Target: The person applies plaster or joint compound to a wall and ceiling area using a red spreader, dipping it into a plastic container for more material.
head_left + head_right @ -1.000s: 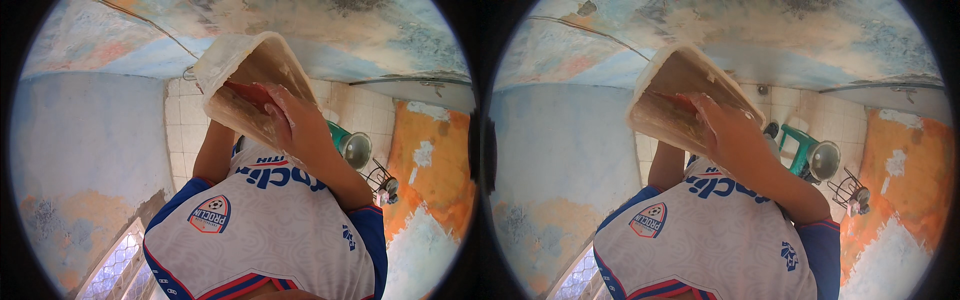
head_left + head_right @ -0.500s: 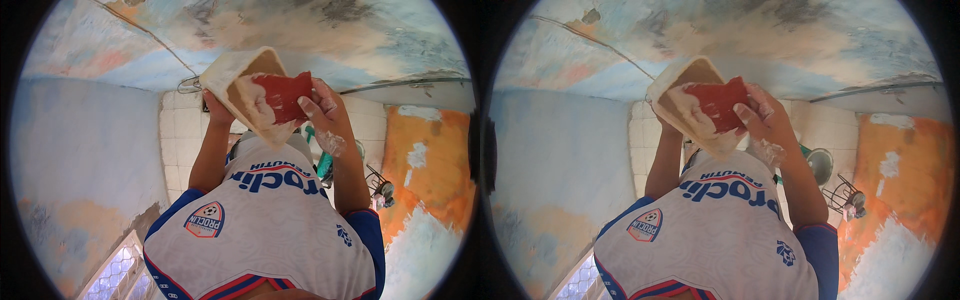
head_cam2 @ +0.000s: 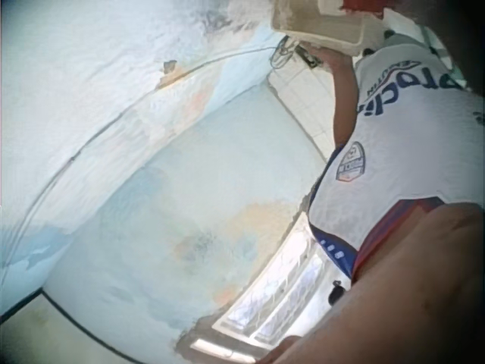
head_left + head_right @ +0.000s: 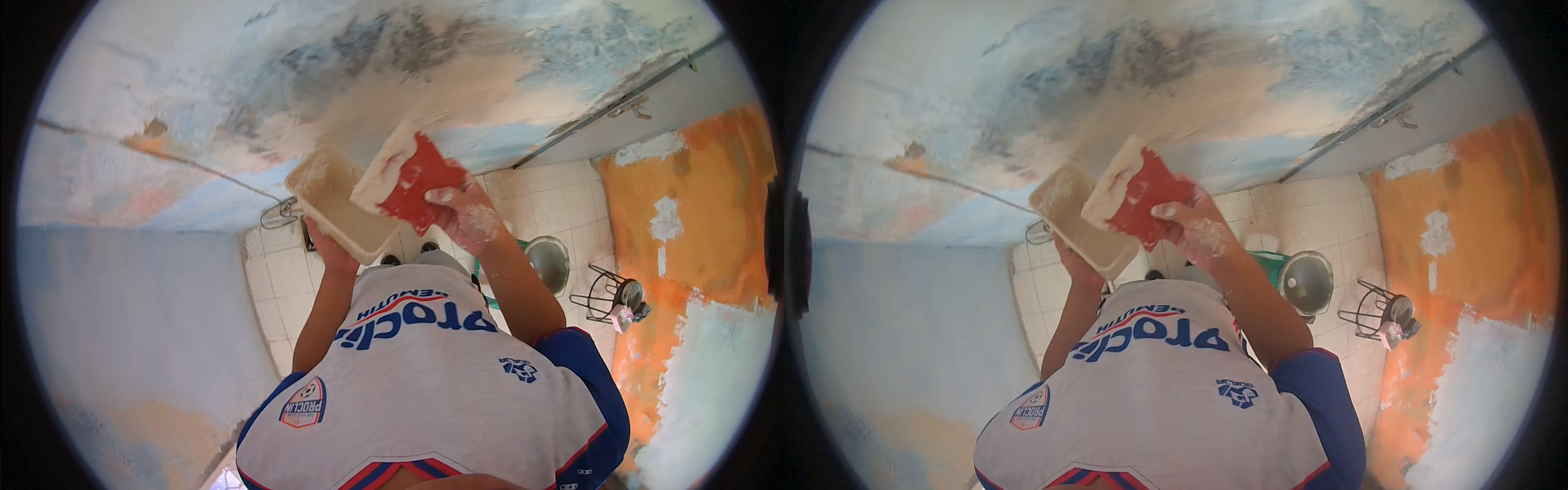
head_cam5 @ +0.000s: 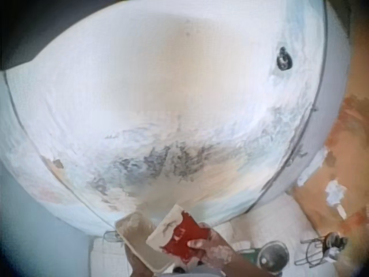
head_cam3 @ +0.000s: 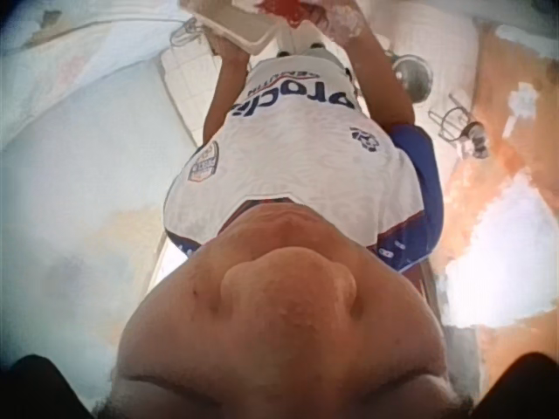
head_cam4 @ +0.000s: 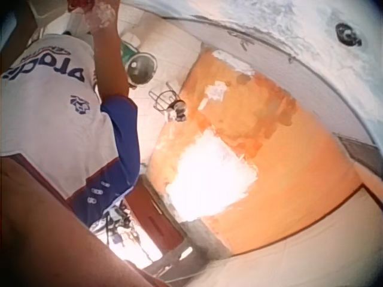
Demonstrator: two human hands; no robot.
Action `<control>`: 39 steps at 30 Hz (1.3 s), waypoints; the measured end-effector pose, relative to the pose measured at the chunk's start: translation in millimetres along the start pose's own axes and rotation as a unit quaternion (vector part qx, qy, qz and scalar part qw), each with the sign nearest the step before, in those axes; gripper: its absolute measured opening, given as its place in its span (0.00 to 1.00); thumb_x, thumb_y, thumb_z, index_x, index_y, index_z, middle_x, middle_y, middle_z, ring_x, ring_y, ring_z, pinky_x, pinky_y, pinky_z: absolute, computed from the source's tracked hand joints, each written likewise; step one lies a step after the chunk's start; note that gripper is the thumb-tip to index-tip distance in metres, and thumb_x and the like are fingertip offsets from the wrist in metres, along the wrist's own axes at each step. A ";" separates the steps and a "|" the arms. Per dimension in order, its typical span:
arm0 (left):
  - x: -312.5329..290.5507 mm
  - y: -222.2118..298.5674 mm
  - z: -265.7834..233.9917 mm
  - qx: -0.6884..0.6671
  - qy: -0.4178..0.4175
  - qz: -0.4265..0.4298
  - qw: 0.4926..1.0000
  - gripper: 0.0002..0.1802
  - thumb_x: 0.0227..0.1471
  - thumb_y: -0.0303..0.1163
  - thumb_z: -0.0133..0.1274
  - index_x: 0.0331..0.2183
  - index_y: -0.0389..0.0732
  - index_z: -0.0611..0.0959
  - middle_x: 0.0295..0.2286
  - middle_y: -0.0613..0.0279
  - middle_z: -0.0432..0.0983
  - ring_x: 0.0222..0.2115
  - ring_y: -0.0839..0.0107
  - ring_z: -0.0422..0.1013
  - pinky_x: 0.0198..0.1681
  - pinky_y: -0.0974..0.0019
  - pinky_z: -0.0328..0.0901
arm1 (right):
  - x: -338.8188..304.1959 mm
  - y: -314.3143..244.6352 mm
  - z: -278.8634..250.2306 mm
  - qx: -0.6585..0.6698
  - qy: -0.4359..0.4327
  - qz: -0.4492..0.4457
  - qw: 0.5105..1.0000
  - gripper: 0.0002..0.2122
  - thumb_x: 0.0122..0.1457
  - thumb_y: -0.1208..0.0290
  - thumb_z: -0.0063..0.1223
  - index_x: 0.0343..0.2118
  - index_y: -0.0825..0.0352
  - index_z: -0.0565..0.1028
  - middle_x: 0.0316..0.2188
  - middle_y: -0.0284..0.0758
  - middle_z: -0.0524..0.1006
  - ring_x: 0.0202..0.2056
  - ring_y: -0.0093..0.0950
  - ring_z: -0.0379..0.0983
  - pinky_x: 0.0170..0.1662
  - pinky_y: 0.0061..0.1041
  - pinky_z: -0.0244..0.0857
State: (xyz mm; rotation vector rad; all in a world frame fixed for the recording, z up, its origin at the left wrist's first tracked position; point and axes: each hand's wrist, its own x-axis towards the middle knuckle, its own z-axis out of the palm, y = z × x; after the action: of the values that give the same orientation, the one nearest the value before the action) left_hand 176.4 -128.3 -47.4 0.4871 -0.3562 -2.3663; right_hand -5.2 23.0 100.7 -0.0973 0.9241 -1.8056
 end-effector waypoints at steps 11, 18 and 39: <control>-6.5 21.0 -19.7 0.079 0.025 0.058 0.995 0.34 0.63 0.57 0.38 0.60 0.44 0.67 0.56 0.59 0.68 0.55 0.57 0.66 0.59 0.51 0.63 | 52.3 34.1 -148.8 0.138 0.110 -0.068 0.982 0.11 0.60 0.76 0.52 0.46 0.67 0.69 0.37 0.35 0.78 0.36 0.28 0.79 0.36 0.27 0.77; -13.5 83.5 -20.6 0.153 0.074 0.039 0.985 0.34 0.63 0.57 0.38 0.60 0.44 0.67 0.56 0.59 0.68 0.55 0.57 0.66 0.59 0.51 0.63 | 158.1 80.7 -258.4 0.075 0.256 -0.177 0.947 0.08 0.58 0.76 0.51 0.41 0.68 0.70 0.38 0.37 0.78 0.35 0.32 0.80 0.34 0.31 0.79; 4.9 184.2 -44.1 0.207 0.125 0.015 0.970 0.33 0.63 0.56 0.39 0.59 0.43 0.69 0.54 0.59 0.70 0.54 0.57 0.67 0.57 0.52 0.64 | 197.4 18.4 -230.2 0.029 0.481 -0.229 0.846 0.14 0.63 0.65 0.52 0.44 0.70 0.69 0.30 0.36 0.78 0.28 0.30 0.78 0.26 0.36 0.78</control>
State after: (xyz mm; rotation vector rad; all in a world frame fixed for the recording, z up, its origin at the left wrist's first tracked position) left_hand 297.6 -271.0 -18.4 0.9566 -0.7382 -2.1657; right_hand -186.1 -18.5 -139.8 0.7620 1.6354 -2.3529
